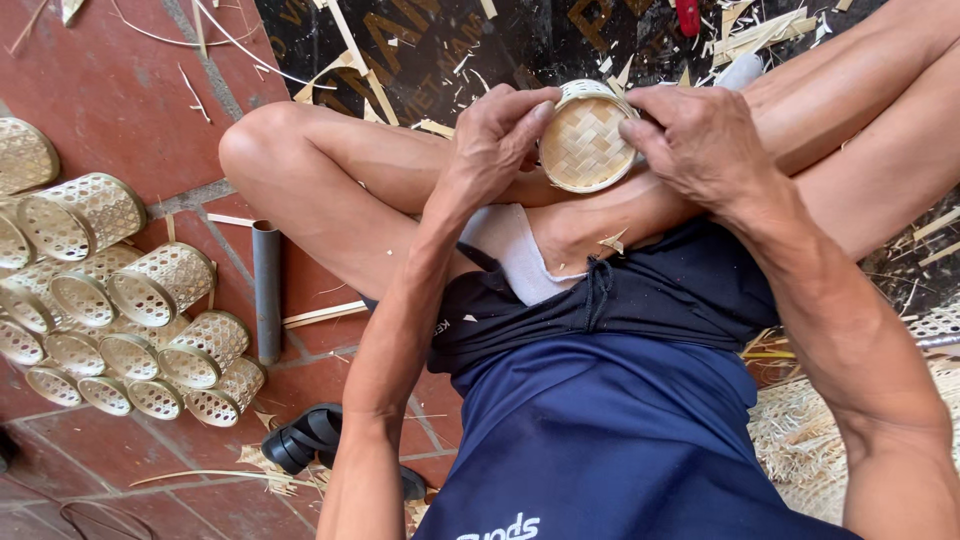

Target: The person sits on the floor and trims a woven bamboo mat with scissors, then fits the round woven piece into the rim of a perforated bamboo basket body. They press the fit using a gray plastic pipe and squeeze glue from a bottle around the joint to secure the base.

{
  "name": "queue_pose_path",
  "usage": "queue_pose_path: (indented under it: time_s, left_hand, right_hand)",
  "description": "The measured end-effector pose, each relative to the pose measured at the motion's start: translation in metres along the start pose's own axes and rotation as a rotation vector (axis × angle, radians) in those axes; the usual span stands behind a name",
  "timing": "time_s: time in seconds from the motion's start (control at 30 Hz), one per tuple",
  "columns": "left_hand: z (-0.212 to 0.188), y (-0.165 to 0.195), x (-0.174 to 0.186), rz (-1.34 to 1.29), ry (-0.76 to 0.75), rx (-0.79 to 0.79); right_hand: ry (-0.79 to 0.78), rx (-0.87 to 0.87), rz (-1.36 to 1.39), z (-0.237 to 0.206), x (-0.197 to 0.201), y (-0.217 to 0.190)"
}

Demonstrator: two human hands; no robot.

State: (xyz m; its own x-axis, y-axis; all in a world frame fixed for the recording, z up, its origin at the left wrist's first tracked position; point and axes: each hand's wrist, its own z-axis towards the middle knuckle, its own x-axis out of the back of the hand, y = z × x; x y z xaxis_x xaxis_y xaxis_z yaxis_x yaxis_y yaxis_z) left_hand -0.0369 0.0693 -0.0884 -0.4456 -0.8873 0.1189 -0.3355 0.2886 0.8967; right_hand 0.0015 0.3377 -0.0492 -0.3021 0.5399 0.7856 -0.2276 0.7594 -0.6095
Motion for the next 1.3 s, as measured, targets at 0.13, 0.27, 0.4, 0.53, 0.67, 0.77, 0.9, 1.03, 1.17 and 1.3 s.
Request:
queue_pose_path:
  time_s: [0.13, 0.27, 0.4, 0.53, 0.67, 0.77, 0.9, 1.03, 1.17, 1.3]
  left_hand:
    - [-0.004, -0.001, -0.009, 0.046, 0.116, -0.246]
    - [-0.012, 0.001, -0.015, 0.209, 0.228, -0.413]
    - [-0.027, 0.000, -0.014, 0.159, 0.221, -0.381]
    - [-0.049, 0.000, -0.010, 0.083, 0.249, -0.355]
    - [-0.068, 0.000, -0.011, -0.002, 0.303, -0.405]
    - [-0.075, -0.002, -0.014, -0.107, 0.308, -0.397]
    - [-0.071, -0.010, -0.012, -0.049, 0.326, -0.285]
    - [-0.064, -0.013, -0.009, -0.123, 0.324, -0.234]
    - [-0.058, -0.007, -0.004, -0.494, 0.274, -0.055]
    - [-0.052, 0.002, 0.010, -0.569, 0.176, -0.235]
  right_hand:
    - [0.197, 0.088, -0.166, 0.013, -0.011, -0.012]
    - [0.147, 0.101, -0.073, 0.026, -0.002, -0.020]
    - [0.104, 0.108, 0.148, 0.020, 0.005, -0.017]
    - [0.109, 0.055, 0.331, 0.010, 0.000, -0.013]
    - [0.166, 0.107, 0.415, 0.008, -0.004, -0.022]
    - [0.135, 0.115, 0.508, 0.011, -0.001, -0.030]
    - [0.057, -0.170, 0.724, 0.032, -0.006, -0.023]
    - [-0.204, -0.409, 0.687, 0.060, -0.025, -0.002]
    - [-0.276, -0.540, 0.947, 0.078, -0.027, 0.005]
    - [-0.044, -0.381, 0.987, 0.091, 0.008, -0.007]
